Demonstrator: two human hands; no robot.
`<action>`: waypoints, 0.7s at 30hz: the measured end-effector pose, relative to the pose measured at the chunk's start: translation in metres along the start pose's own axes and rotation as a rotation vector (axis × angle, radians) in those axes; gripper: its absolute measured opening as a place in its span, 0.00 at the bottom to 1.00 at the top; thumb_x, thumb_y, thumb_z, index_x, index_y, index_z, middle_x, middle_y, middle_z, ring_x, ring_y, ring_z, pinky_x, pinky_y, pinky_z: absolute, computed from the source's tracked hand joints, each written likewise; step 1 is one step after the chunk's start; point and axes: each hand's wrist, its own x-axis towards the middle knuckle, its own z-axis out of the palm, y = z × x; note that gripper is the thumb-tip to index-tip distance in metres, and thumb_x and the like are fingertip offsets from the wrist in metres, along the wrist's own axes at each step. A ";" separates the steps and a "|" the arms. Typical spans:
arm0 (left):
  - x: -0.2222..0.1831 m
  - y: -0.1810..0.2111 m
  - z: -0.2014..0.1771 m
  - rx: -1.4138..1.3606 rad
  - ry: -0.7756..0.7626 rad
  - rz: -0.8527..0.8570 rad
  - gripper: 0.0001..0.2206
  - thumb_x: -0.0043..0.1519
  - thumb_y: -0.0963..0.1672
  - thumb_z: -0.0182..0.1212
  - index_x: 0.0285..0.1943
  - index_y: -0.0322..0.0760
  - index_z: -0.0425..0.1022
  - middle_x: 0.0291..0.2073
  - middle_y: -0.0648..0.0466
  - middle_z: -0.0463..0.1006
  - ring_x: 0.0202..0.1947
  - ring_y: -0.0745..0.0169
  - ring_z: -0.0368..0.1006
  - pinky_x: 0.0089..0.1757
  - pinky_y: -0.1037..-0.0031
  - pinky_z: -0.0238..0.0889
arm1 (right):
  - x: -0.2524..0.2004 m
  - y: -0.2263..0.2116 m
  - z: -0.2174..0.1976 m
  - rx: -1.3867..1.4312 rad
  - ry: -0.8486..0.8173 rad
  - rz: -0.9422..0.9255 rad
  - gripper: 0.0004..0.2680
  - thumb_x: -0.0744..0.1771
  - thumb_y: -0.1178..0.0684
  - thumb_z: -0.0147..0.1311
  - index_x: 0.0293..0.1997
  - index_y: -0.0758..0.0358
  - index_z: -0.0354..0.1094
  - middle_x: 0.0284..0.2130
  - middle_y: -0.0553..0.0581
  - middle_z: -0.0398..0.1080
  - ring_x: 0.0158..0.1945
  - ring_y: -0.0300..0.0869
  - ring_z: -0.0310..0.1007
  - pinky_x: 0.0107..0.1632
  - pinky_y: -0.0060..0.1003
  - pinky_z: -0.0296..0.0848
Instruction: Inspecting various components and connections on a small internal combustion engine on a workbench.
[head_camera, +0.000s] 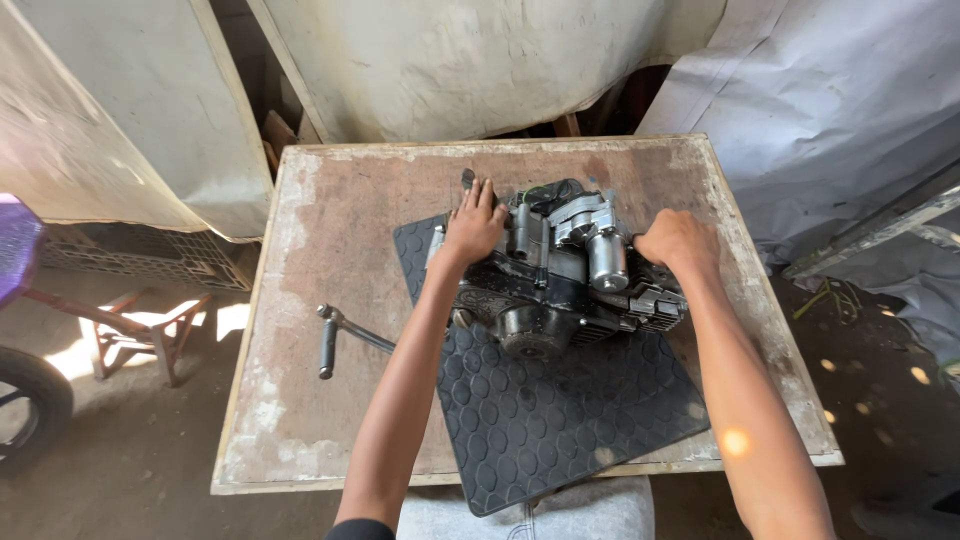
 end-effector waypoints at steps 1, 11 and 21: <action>-0.016 0.007 -0.007 0.009 0.006 -0.001 0.31 0.71 0.54 0.39 0.83 0.41 0.44 0.79 0.40 0.45 0.78 0.37 0.44 0.67 0.39 0.45 | 0.001 0.001 0.001 0.008 0.003 -0.007 0.24 0.66 0.38 0.48 0.58 0.72 0.74 0.55 0.71 0.76 0.62 0.62 0.73 0.61 0.58 0.69; -0.079 0.003 -0.014 -0.293 0.184 0.068 0.21 0.63 0.54 0.53 0.63 0.47 0.72 0.61 0.47 0.70 0.64 0.38 0.63 0.58 0.43 0.59 | -0.008 -0.001 0.001 0.017 0.040 -0.015 0.23 0.67 0.39 0.51 0.57 0.73 0.75 0.53 0.73 0.77 0.60 0.63 0.74 0.60 0.59 0.69; 0.009 -0.005 0.011 -0.099 0.131 -0.165 0.30 0.73 0.53 0.39 0.80 0.36 0.38 0.72 0.34 0.50 0.75 0.32 0.43 0.66 0.32 0.37 | 0.000 0.000 0.001 0.007 0.014 0.019 0.23 0.66 0.37 0.49 0.56 0.70 0.75 0.55 0.69 0.76 0.62 0.61 0.73 0.61 0.58 0.68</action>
